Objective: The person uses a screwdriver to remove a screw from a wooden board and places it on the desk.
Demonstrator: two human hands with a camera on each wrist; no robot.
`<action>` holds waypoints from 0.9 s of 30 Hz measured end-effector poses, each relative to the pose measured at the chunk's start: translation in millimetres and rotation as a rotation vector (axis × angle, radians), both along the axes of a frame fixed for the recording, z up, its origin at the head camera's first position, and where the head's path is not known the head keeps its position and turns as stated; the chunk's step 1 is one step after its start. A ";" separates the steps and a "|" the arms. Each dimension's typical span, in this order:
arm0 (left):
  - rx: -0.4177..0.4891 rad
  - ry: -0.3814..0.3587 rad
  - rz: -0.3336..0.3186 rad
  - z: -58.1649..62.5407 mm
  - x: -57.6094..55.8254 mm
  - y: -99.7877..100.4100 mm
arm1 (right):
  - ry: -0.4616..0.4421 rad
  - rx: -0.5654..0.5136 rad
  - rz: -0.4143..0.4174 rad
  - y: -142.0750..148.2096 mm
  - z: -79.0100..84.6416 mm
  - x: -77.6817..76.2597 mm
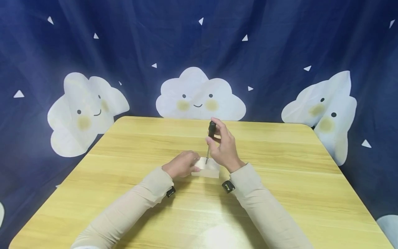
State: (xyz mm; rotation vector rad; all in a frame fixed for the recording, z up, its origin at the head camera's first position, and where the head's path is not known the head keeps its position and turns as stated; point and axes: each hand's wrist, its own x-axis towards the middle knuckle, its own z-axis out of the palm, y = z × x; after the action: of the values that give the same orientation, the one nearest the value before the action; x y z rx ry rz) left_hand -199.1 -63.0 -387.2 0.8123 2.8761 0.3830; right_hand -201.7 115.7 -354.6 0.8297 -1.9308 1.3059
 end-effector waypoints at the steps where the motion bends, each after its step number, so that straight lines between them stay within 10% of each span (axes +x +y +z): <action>1: 0.000 -0.001 -0.001 0.0 -0.1 0.1 | 0.018 0.005 -0.051 -0.5 0.1 0.1; 6: -0.010 0.002 -0.005 -0.7 -0.6 1.0 | 0.085 0.009 -0.235 -2.8 0.5 0.8; 15: 0.000 0.011 -0.001 -1.0 -0.8 0.9 | -0.009 0.004 -0.109 -2.3 5.5 5.6; 27: 0.010 -0.005 0.006 -0.1 -0.5 0.5 | 0.013 0.039 -0.198 -2.4 3.0 0.8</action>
State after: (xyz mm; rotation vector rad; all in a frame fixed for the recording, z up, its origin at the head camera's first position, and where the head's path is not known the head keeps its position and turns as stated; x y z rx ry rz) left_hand -199.6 -62.6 -387.4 0.8032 2.8747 0.3995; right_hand -200.9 113.3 -351.6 0.6448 -1.9781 1.1460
